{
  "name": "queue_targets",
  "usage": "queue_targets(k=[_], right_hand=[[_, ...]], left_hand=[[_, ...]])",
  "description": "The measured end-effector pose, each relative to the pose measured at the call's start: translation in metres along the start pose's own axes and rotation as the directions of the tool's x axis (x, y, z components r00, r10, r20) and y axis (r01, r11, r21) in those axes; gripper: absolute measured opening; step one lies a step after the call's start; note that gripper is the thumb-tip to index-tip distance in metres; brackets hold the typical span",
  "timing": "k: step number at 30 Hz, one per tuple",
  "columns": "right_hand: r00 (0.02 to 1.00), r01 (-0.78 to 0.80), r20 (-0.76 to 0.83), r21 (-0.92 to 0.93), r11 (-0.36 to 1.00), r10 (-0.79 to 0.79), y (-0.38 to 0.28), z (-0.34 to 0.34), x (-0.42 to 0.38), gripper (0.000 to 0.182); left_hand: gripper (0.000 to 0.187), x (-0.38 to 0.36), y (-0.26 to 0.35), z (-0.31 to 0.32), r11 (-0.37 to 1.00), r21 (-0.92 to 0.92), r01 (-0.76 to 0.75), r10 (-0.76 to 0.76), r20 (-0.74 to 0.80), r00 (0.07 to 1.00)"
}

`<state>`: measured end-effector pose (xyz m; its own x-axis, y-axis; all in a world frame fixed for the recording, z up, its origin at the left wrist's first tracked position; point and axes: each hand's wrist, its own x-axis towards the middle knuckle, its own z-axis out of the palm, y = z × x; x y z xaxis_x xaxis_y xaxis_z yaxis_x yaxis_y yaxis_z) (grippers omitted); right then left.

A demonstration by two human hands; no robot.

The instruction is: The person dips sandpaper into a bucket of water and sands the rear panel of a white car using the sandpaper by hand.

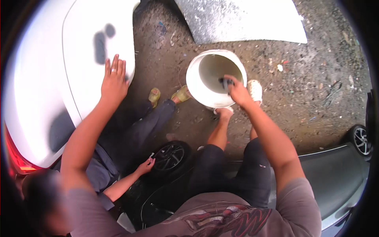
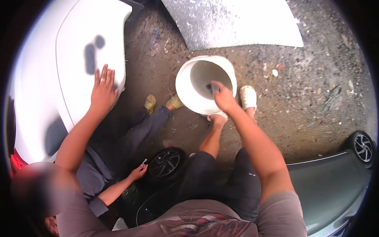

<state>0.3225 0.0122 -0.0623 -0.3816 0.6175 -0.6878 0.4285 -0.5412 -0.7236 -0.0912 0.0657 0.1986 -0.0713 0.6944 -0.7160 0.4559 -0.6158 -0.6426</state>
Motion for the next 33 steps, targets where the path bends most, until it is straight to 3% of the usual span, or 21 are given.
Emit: queue_targets(k=[1, 3, 5, 6, 7, 8, 10, 13, 15, 16, 18, 20, 21, 24, 26, 28, 30, 33], right_hand=[[0.988, 0.126, -0.076, -0.106, 0.986, -0.134, 0.021, 0.018, 0.030, 0.049], [0.993, 0.043, -0.103, -0.163, 0.986, -0.060, 0.024, 0.037, 0.073, 0.049], [0.987, -0.107, -0.138, -0.226, 0.968, 0.077, 0.028, 0.050, 0.109, 0.054], [0.971, -0.220, -0.148, -0.268, 0.938, 0.185, 0.032, 0.051, 0.123, 0.058], [0.951, -0.200, -0.295, -0.370, 0.907, 0.090, 0.057, 0.065, 0.138, 0.059], [0.945, -0.258, -0.293, -0.404, 0.877, 0.143, 0.064, 0.062, 0.146, 0.059], [0.942, -0.320, -0.245, -0.464, 0.826, 0.227, 0.094, 0.062, 0.164, 0.058], [0.965, -0.245, -0.239, -0.669, 0.701, 0.109, 0.162, 0.097, 0.190, 0.053], [0.976, -0.194, 0.017, -0.382, 0.903, 0.217, 0.144, 0.088, 0.184, 0.046], [0.958, -0.249, 0.081, -0.242, 0.938, 0.275, 0.141, 0.085, 0.182, 0.044], [0.956, -0.171, 0.234, -0.046, 0.984, 0.177, 0.142, 0.071, 0.163, 0.045], [0.940, -0.252, 0.298, 0.289, 0.924, 0.163, 0.104, 0.046, 0.126, 0.054], [0.898, -0.430, 0.336, 0.534, 0.727, 0.285, 0.068, 0.038, 0.099, 0.057], [0.925, -0.359, 0.343, 0.655, 0.665, 0.162, -0.009, 0.003, 0.034, 0.058], [0.935, -0.344, 0.314, 0.694, 0.633, 0.165, -0.071, -0.021, -0.015, 0.058], [0.951, -0.286, 0.295, 0.719, 0.634, 0.095, -0.106, -0.043, -0.052, 0.053], [0.969, -0.209, 0.245, 0.761, 0.615, 0.027, -0.141, -0.055, -0.074, 0.048], [0.993, -0.095, 0.030, 0.749, 0.656, 0.110, -0.185, -0.057, -0.095, 0.027]], left_hand=[[0.084, -0.019, 0.005, 0.006, 1.000, 0.017, -0.015, 0.015, 0.023, 1.000], [0.084, -0.054, 0.010, 0.014, 0.972, 0.199, -0.128, 0.141, -0.053, 0.989], [0.084, -0.073, 0.025, -0.006, 0.987, -0.026, -0.156, 0.158, 0.105, 0.982], [0.087, -0.083, 0.037, -0.008, 0.974, -0.144, -0.173, 0.187, 0.097, 0.977], [0.088, -0.090, 0.052, 0.000, 0.924, -0.334, -0.189, 0.238, 0.110, 0.965], [0.087, -0.095, 0.063, -0.011, 0.880, -0.424, -0.215, 0.274, 0.081, 0.958], [0.083, -0.099, 0.083, -0.013, 0.814, -0.516, -0.266, 0.317, 0.012, 0.948], [0.085, -0.097, 0.075, -0.021, 0.826, -0.527, -0.199, 0.236, 0.004, 0.972], [0.088, -0.083, 0.044, -0.029, 0.880, -0.473, -0.039, 0.023, -0.040, 0.999], [0.090, -0.077, 0.026, -0.031, 0.899, -0.439, 0.002, -0.037, -0.072, 0.997], [0.091, -0.062, -0.016, -0.041, 0.917, -0.387, 0.099, -0.155, -0.116, 0.981], [0.094, -0.041, -0.062, -0.037, 0.926, -0.288, 0.244, -0.294, -0.146, 0.945], [0.098, -0.032, -0.084, -0.033, 0.919, -0.204, 0.336, -0.362, -0.106, 0.926], [0.104, -0.041, -0.105, -0.032, 0.950, -0.087, 0.298, -0.298, 0.015, 0.954], [0.104, -0.094, -0.105, -0.035, 0.979, -0.091, 0.182, -0.177, 0.061, 0.982], [0.101, -0.170, -0.123, -0.032, 0.983, -0.073, 0.168, -0.169, -0.012, 0.986], [0.099, -0.224, -0.153, -0.034, 0.968, -0.218, 0.122, -0.134, -0.040, 0.990], [0.098, -0.277, -0.208, -0.052, 0.941, -0.255, 0.223, -0.262, -0.130, 0.956]])
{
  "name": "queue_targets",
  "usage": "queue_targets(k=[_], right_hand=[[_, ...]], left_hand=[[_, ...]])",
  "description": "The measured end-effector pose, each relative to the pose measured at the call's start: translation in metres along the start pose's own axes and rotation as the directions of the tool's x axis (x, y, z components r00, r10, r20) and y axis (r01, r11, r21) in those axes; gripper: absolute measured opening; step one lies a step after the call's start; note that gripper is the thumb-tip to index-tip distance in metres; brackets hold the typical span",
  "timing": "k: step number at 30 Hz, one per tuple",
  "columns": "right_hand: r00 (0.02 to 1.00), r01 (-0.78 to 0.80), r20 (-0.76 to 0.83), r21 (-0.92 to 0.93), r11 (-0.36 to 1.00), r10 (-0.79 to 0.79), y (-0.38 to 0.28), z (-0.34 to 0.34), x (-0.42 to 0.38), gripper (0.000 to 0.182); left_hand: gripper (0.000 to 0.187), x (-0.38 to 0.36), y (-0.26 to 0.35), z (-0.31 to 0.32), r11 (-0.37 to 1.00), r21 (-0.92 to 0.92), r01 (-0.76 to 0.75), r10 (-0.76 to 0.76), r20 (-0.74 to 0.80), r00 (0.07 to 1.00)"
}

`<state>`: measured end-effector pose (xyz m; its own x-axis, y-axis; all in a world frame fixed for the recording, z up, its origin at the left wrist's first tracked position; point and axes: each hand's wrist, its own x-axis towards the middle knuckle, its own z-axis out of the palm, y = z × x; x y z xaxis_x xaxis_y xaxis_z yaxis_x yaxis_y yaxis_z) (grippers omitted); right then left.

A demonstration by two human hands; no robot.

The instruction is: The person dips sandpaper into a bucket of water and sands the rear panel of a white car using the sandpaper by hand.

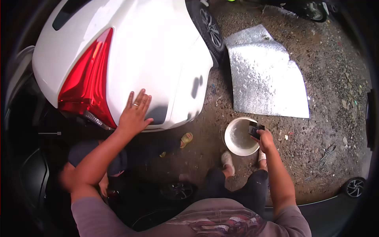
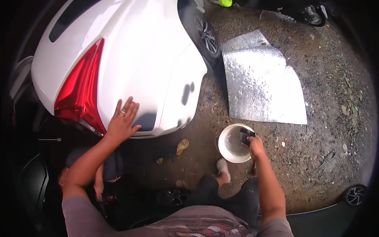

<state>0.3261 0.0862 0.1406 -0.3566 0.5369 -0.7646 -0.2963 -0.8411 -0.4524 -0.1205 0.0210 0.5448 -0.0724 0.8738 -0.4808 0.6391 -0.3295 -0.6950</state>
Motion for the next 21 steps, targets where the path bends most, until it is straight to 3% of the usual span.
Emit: queue_targets(k=[5, 7, 11, 14, 16, 18, 21], right_hand=[[0.986, 0.163, -0.034, -0.049, 0.985, -0.165, -0.012, 0.073, -0.029, 0.029], [0.945, 0.312, 0.014, -0.348, 0.884, -0.328, -0.015, 0.123, -0.053, 0.048], [0.785, 0.609, 0.069, -0.271, 0.746, -0.616, 0.048, 0.209, -0.028, 0.048], [0.790, 0.575, 0.030, -0.385, 0.722, -0.613, 0.051, 0.304, -0.083, 0.046], [0.715, 0.651, 0.013, -0.374, 0.660, -0.699, 0.066, 0.364, -0.101, 0.048], [0.540, 0.796, -0.006, -0.320, 0.514, -0.841, 0.085, 0.416, -0.106, 0.050], [0.363, 0.876, -0.024, -0.332, 0.350, -0.931, 0.101, 0.470, -0.110, 0.053]], left_hand=[[0.092, -0.002, -0.068, -0.020, 0.989, -0.108, 0.097, -0.109, -0.116, 0.987], [0.089, 0.000, -0.090, -0.027, 0.992, -0.128, 0.013, -0.031, -0.139, 0.990], [0.081, -0.005, -0.108, -0.018, 0.982, -0.168, -0.090, 0.057, -0.193, 0.980], [0.077, -0.038, -0.109, -0.016, 0.973, -0.183, -0.141, 0.089, -0.265, 0.960], [0.075, -0.057, -0.099, 0.006, 0.969, -0.169, -0.182, 0.126, -0.296, 0.947], [0.073, -0.065, -0.088, 0.032, 0.983, -0.025, -0.181, 0.136, -0.563, 0.815], [0.070, -0.059, -0.091, 0.043, 0.973, 0.058, -0.222, 0.207, -0.635, 0.745]])
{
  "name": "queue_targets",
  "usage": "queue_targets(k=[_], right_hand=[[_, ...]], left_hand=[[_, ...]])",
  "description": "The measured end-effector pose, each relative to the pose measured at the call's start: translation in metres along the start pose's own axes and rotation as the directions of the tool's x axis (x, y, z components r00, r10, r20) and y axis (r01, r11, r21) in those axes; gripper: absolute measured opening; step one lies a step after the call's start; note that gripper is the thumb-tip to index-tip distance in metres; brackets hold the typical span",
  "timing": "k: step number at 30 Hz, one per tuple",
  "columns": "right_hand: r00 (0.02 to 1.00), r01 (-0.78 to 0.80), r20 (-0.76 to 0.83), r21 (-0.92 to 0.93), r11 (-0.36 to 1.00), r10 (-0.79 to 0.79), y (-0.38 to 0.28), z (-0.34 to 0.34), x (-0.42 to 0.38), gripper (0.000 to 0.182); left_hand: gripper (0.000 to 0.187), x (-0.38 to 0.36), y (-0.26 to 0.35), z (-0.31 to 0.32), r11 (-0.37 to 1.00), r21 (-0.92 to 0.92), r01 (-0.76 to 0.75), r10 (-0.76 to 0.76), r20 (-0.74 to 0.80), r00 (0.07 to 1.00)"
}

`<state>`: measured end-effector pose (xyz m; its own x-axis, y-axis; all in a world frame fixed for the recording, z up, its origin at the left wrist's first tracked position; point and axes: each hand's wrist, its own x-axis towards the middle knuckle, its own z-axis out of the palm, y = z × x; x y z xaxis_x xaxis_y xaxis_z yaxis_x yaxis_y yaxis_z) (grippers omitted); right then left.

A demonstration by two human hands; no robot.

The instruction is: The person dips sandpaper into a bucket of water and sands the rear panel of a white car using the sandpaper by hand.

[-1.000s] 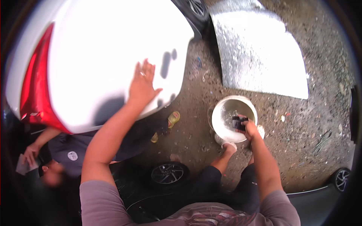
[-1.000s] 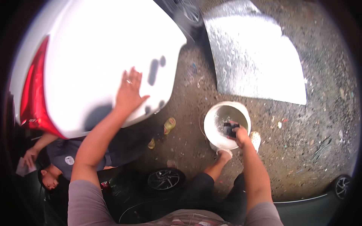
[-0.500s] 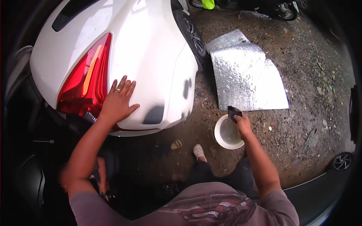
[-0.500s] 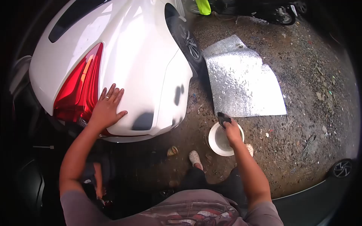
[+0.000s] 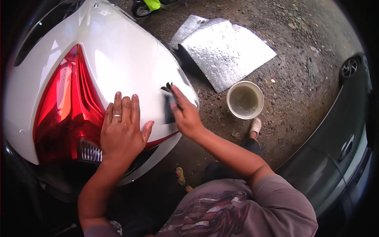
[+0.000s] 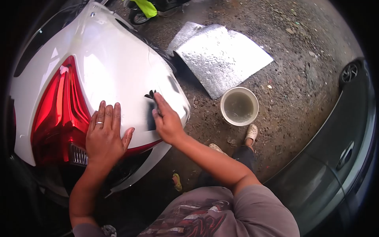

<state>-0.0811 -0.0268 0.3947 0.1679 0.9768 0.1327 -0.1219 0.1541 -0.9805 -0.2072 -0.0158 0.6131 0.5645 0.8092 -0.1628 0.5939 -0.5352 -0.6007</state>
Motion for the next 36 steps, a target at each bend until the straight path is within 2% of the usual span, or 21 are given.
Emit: queue_targets(k=[1, 3, 8, 10, 11, 13, 16, 20, 22, 24, 26, 28, 30, 32, 36], right_hand=[[1.000, -0.011, 0.012, 0.010, 1.000, 0.010, -0.001, 0.011, -0.008, 0.054], [0.998, 0.053, 0.029, -0.094, 0.994, -0.051, -0.005, 0.023, -0.034, 0.056], [0.993, 0.106, 0.066, -0.153, 0.983, -0.097, -0.008, 0.012, -0.063, 0.059], [0.976, 0.165, 0.176, -0.222, 0.961, -0.127, -0.009, 0.008, -0.067, 0.074], [0.979, 0.157, 0.160, -0.223, 0.962, -0.123, -0.005, 0.007, -0.062, 0.074], [0.968, 0.174, 0.218, -0.241, 0.955, -0.122, 0.005, 0.007, -0.047, 0.088], [0.968, 0.136, 0.241, -0.286, 0.949, -0.066, -0.002, 0.012, -0.049, 0.088], [0.956, 0.212, 0.268, -0.340, 0.916, -0.122, -0.007, 0.013, -0.062, 0.091], [0.958, 0.199, 0.263, -0.322, 0.926, -0.115, 0.014, 0.011, -0.042, 0.089], [0.956, 0.139, 0.288, -0.283, 0.949, -0.054, 0.022, 0.008, -0.030, 0.095], [0.964, 0.120, 0.261, -0.237, 0.964, -0.056, 0.011, 0.012, -0.047, 0.092], [0.973, 0.168, 0.182, -0.145, 0.975, -0.141, -0.018, 0.013, -0.068, 0.089], [0.978, 0.166, 0.140, -0.092, 0.982, -0.152, -0.014, 0.016, -0.066, 0.083], [0.971, 0.116, 0.221, -0.105, 0.988, -0.091, 0.005, 0.013, -0.041, 0.078], [0.968, 0.074, 0.248, -0.085, 0.994, -0.051, 0.018, 0.019, -0.014, 0.072]], left_hand=[[0.070, -0.001, -0.002, 0.003, 1.000, -0.003, -0.025, 0.024, -0.015, 1.000], [0.067, -0.006, -0.005, 0.007, 0.994, -0.022, -0.106, 0.103, -0.098, 0.990], [0.060, -0.009, -0.004, 0.008, 0.990, -0.030, -0.141, 0.134, -0.162, 0.978], [0.058, -0.006, -0.004, 0.008, 0.987, -0.028, -0.160, 0.152, -0.190, 0.970], [0.057, -0.008, -0.004, 0.010, 0.986, -0.040, -0.161, 0.150, -0.195, 0.969], [0.056, -0.010, -0.003, 0.011, 0.984, -0.052, -0.168, 0.156, -0.185, 0.970], [0.056, -0.004, -0.003, 0.005, 0.983, -0.037, -0.181, 0.171, -0.179, 0.969], [0.056, -0.005, -0.002, 0.005, 0.982, -0.033, -0.185, 0.177, -0.163, 0.971], [0.057, -0.004, -0.001, 0.005, 0.984, -0.044, -0.174, 0.165, -0.164, 0.973], [0.056, -0.003, -0.001, 0.004, 0.985, -0.033, -0.167, 0.160, -0.159, 0.974], [0.056, -0.003, -0.002, 0.003, 0.983, -0.043, -0.177, 0.168, -0.156, 0.973], [0.056, -0.003, -0.001, 0.002, 0.981, -0.057, -0.183, 0.173, -0.152, 0.973], [0.058, -0.003, -0.001, 0.001, 0.983, -0.049, -0.175, 0.168, -0.127, 0.978], [0.057, -0.003, 0.000, 0.003, 0.984, -0.048, -0.169, 0.162, -0.120, 0.979], [0.056, -0.004, 0.000, 0.002, 0.986, -0.033, -0.161, 0.156, -0.121, 0.980]])
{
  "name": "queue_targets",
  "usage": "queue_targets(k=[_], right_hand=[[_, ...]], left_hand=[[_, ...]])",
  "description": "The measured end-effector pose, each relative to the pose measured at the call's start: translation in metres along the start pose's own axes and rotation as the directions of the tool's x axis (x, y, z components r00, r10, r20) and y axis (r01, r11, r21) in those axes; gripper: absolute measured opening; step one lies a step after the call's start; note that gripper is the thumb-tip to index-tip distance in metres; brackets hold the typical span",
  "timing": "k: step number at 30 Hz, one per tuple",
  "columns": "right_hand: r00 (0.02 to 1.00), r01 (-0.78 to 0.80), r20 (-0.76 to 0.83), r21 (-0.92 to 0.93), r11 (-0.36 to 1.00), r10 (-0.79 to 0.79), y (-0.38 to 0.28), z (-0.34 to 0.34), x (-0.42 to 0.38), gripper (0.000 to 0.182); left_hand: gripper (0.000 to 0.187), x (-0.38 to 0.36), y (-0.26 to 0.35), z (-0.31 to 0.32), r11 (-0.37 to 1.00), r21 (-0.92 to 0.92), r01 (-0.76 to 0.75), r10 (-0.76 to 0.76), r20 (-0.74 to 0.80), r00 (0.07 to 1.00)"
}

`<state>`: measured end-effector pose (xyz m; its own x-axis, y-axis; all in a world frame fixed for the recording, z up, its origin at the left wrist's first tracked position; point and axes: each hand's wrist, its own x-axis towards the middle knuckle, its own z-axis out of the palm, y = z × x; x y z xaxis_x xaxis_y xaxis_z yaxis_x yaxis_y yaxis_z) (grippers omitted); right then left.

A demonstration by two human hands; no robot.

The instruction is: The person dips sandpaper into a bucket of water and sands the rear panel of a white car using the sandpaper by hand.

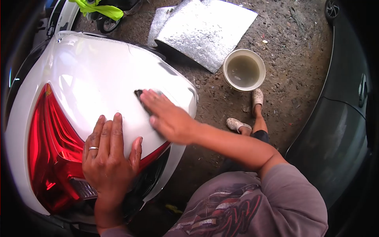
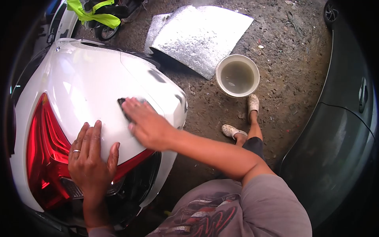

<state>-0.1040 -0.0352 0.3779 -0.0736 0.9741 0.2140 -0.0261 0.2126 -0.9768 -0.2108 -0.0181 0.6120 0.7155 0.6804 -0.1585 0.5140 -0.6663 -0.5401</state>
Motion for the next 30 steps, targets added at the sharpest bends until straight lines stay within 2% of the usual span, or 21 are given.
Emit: queue_targets(k=[2, 4, 7, 8, 11, 14, 15, 16, 18, 20, 22, 23, 24, 26, 27, 28, 30], right_hand=[[0.990, 0.128, -0.066, 0.036, 0.991, -0.126, -0.027, 0.006, -0.018, 0.070], [0.989, 0.138, -0.060, 0.052, 0.989, -0.135, -0.019, 0.002, -0.020, 0.073], [0.998, -0.066, 0.003, -0.011, 0.998, 0.066, 0.021, -0.005, -0.004, 0.077], [0.998, -0.067, 0.000, -0.010, 0.998, 0.067, 0.022, 0.000, -0.007, 0.077], [0.992, 0.094, -0.086, -0.025, 0.995, -0.096, -0.015, 0.012, -0.025, 0.077], [0.988, 0.147, -0.024, -0.077, 0.986, -0.149, -0.014, 0.006, -0.028, 0.077], [0.995, 0.071, -0.066, -0.042, 0.997, -0.074, -0.002, 0.006, -0.024, 0.071], [0.995, 0.074, -0.067, -0.043, 0.996, -0.076, 0.011, 0.006, -0.018, 0.071], [0.996, -0.066, -0.068, -0.012, 0.998, 0.065, 0.027, 0.008, -0.008, 0.072], [0.994, -0.048, -0.102, 0.015, 0.999, 0.049, 0.005, 0.015, -0.020, 0.071], [0.986, 0.148, -0.086, 0.039, 0.988, -0.144, -0.027, 0.008, -0.032, 0.070], [0.988, 0.148, -0.050, 0.029, 0.989, -0.147, -0.022, 0.005, -0.032, 0.070], [0.988, 0.145, -0.052, 0.034, 0.989, -0.143, -0.007, 0.004, -0.026, 0.070], [0.999, -0.033, -0.036, 0.044, 0.999, 0.034, 0.033, 0.004, -0.003, 0.071], [0.997, -0.074, -0.012, 0.007, 0.997, 0.074, 0.035, 0.000, 0.009, 0.071], [0.997, -0.070, -0.016, 0.006, 0.998, 0.070, 0.029, 0.000, 0.008, 0.071], [0.995, 0.078, -0.069, 0.019, 0.997, -0.077, 0.000, 0.008, -0.003, 0.070]], left_hand=[[0.056, 0.001, 0.000, -0.001, 1.000, -0.007, 0.007, -0.007, 0.012, 1.000], [0.056, 0.002, 0.001, -0.002, 1.000, -0.016, 0.009, -0.008, 0.025, 1.000], [0.055, 0.001, 0.002, -0.004, 1.000, -0.005, 0.015, -0.015, 0.039, 0.999], [0.054, 0.001, 0.002, -0.005, 1.000, -0.004, 0.015, -0.015, 0.043, 0.999], [0.054, 0.004, 0.002, -0.005, 1.000, -0.013, 0.019, -0.019, 0.050, 0.999], [0.054, 0.003, 0.003, -0.004, 1.000, -0.006, 0.016, -0.016, 0.063, 0.998], [0.055, 0.004, 0.003, -0.004, 1.000, 0.009, 0.019, -0.020, 0.063, 0.998], [0.055, 0.004, 0.003, -0.004, 1.000, 0.011, 0.019, -0.019, 0.061, 0.998], [0.055, 0.005, 0.005, -0.006, 0.999, 0.015, 0.029, -0.031, 0.081, 0.996], [0.055, 0.005, 0.005, -0.004, 0.999, 0.028, 0.022, -0.024, 0.070, 0.997], [0.054, 0.006, 0.005, -0.002, 0.999, 0.040, 0.017, -0.020, 0.068, 0.997], [0.054, 0.006, 0.004, -0.002, 0.999, 0.048, 0.012, -0.016, 0.070, 0.997], [0.054, 0.006, 0.004, -0.003, 0.998, 0.057, 0.009, -0.013, 0.070, 0.997], [0.054, 0.006, 0.005, -0.003, 0.998, 0.070, 0.010, -0.015, 0.073, 0.997], [0.053, 0.006, 0.005, -0.005, 0.997, 0.082, 0.008, -0.014, 0.078, 0.997], [0.053, 0.006, 0.005, -0.004, 0.996, 0.086, 0.007, -0.013, 0.074, 0.997], [0.053, 0.005, 0.002, -0.002, 0.998, 0.064, 0.017, -0.022, 0.079, 0.997]])
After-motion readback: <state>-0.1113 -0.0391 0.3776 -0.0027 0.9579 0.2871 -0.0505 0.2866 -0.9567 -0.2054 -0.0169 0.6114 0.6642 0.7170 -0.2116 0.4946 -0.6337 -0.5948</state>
